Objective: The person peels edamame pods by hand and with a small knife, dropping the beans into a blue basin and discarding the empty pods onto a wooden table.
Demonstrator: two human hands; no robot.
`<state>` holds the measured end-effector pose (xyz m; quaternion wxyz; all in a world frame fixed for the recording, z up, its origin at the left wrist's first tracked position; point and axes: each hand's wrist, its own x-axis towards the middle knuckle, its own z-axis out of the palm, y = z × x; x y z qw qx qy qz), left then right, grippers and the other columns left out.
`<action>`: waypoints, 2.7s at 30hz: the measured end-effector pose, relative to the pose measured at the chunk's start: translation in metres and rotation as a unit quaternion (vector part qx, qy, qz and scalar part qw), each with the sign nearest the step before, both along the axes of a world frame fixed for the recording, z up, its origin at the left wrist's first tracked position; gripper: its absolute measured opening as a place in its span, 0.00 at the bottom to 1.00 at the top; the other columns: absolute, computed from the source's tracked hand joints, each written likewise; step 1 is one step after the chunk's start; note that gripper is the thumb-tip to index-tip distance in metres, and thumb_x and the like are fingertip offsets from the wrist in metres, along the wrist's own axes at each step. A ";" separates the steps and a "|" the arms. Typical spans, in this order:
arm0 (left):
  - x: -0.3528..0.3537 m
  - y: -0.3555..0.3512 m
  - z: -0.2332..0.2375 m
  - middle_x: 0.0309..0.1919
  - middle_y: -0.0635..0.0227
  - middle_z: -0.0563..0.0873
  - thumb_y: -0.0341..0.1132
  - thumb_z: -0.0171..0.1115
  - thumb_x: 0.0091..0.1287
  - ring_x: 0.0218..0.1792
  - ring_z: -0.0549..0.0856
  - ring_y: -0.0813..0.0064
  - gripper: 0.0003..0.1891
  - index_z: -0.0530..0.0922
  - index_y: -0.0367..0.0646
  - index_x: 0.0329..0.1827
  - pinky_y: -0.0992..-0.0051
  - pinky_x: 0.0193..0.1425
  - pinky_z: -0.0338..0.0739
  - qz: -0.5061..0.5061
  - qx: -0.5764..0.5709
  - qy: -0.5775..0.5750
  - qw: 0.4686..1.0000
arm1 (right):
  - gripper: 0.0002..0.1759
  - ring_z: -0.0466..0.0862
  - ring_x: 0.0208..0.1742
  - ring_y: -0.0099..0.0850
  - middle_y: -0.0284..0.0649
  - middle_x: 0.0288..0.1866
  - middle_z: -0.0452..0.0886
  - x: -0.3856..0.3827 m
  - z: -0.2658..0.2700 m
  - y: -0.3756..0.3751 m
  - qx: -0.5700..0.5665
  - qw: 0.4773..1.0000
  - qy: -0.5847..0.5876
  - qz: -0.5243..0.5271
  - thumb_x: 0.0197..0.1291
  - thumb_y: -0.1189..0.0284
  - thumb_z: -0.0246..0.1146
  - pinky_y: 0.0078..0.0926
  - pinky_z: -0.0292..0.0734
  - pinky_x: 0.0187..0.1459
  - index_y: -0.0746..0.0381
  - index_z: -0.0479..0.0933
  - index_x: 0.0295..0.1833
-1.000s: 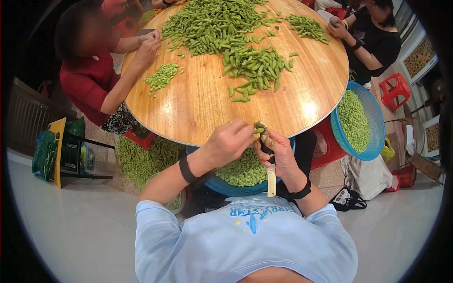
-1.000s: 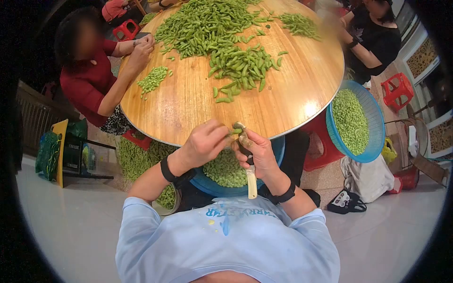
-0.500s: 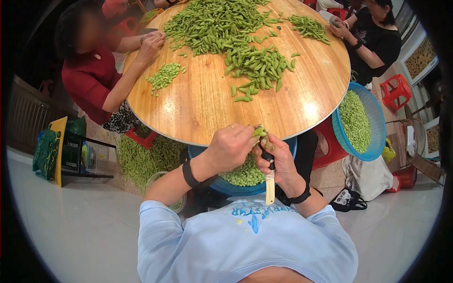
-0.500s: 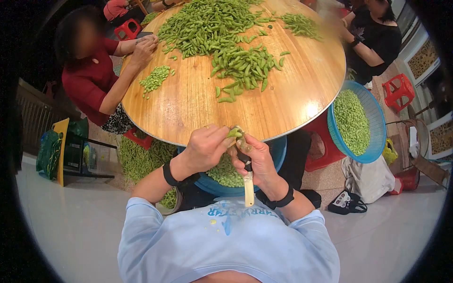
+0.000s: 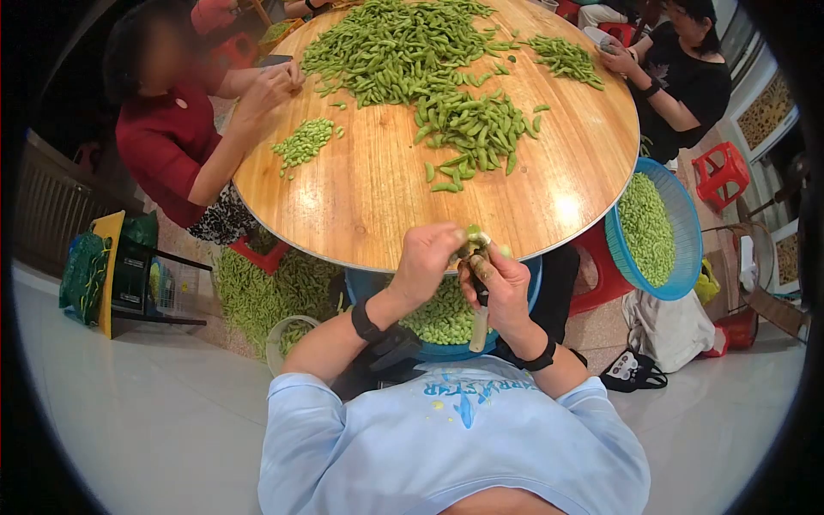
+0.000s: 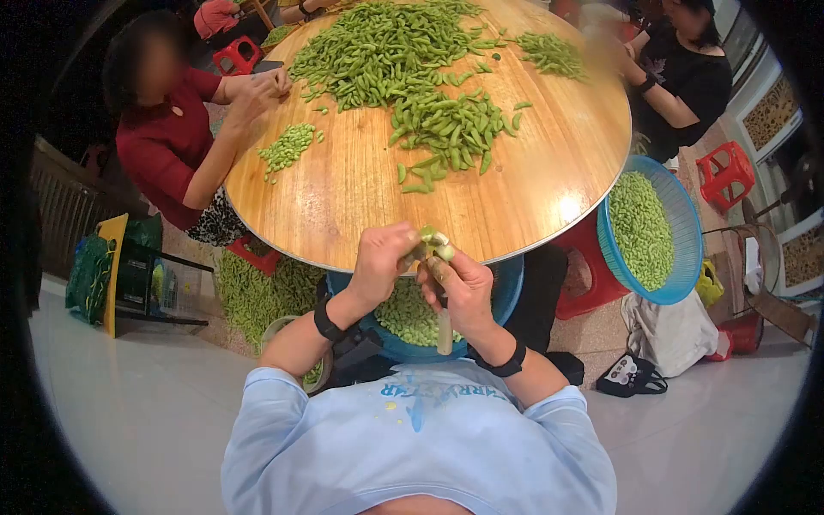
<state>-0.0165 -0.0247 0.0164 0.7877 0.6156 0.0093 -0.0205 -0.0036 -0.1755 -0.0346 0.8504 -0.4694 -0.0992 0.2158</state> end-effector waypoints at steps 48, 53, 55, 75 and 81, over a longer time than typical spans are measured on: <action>-0.032 0.008 -0.028 0.25 0.60 0.82 0.23 0.55 0.64 0.22 0.81 0.74 0.17 0.66 0.32 0.55 0.75 0.25 0.74 -0.092 0.327 -0.086 0.937 | 0.09 0.73 0.25 0.19 0.32 0.24 0.76 0.005 -0.018 -0.018 -0.229 0.945 -0.233 -0.018 0.55 0.76 0.66 0.19 0.69 0.27 0.68 0.76 0.40; -0.040 0.007 -0.035 0.24 0.57 0.81 0.21 0.58 0.62 0.23 0.83 0.63 0.24 0.60 0.29 0.59 0.70 0.26 0.75 -0.118 0.369 -0.122 0.914 | 0.04 0.69 0.20 0.16 0.29 0.21 0.73 0.004 -0.022 -0.022 -0.147 0.985 -0.025 0.084 0.58 0.76 0.60 0.17 0.62 0.21 0.65 0.76 0.33; -0.042 0.009 -0.044 0.25 0.55 0.80 0.21 0.59 0.61 0.25 0.83 0.57 0.22 0.63 0.26 0.57 0.68 0.27 0.75 -0.089 0.449 -0.247 0.854 | 0.04 0.68 0.19 0.16 0.29 0.21 0.72 0.006 -0.027 -0.023 -0.127 0.986 0.015 0.110 0.59 0.76 0.59 0.17 0.60 0.20 0.64 0.75 0.32; -0.082 0.062 -0.007 0.30 0.53 0.83 0.31 0.63 0.63 0.30 0.84 0.56 0.07 0.77 0.35 0.37 0.63 0.33 0.79 -0.119 0.565 -0.151 0.802 | 0.08 0.65 0.18 0.16 0.31 0.24 0.71 -0.012 -0.007 -0.008 -0.056 0.972 0.080 0.215 0.68 0.69 0.57 0.15 0.58 0.17 0.63 0.72 0.41; -0.046 0.080 0.029 0.24 0.54 0.80 0.31 0.58 0.63 0.30 0.82 0.49 0.05 0.77 0.39 0.35 0.54 0.34 0.76 -0.177 0.680 -0.111 0.703 | 0.11 0.66 0.21 0.18 0.34 0.28 0.70 -0.021 -0.039 -0.016 -0.003 0.956 0.237 0.170 0.71 0.63 0.54 0.13 0.59 0.16 0.61 0.71 0.44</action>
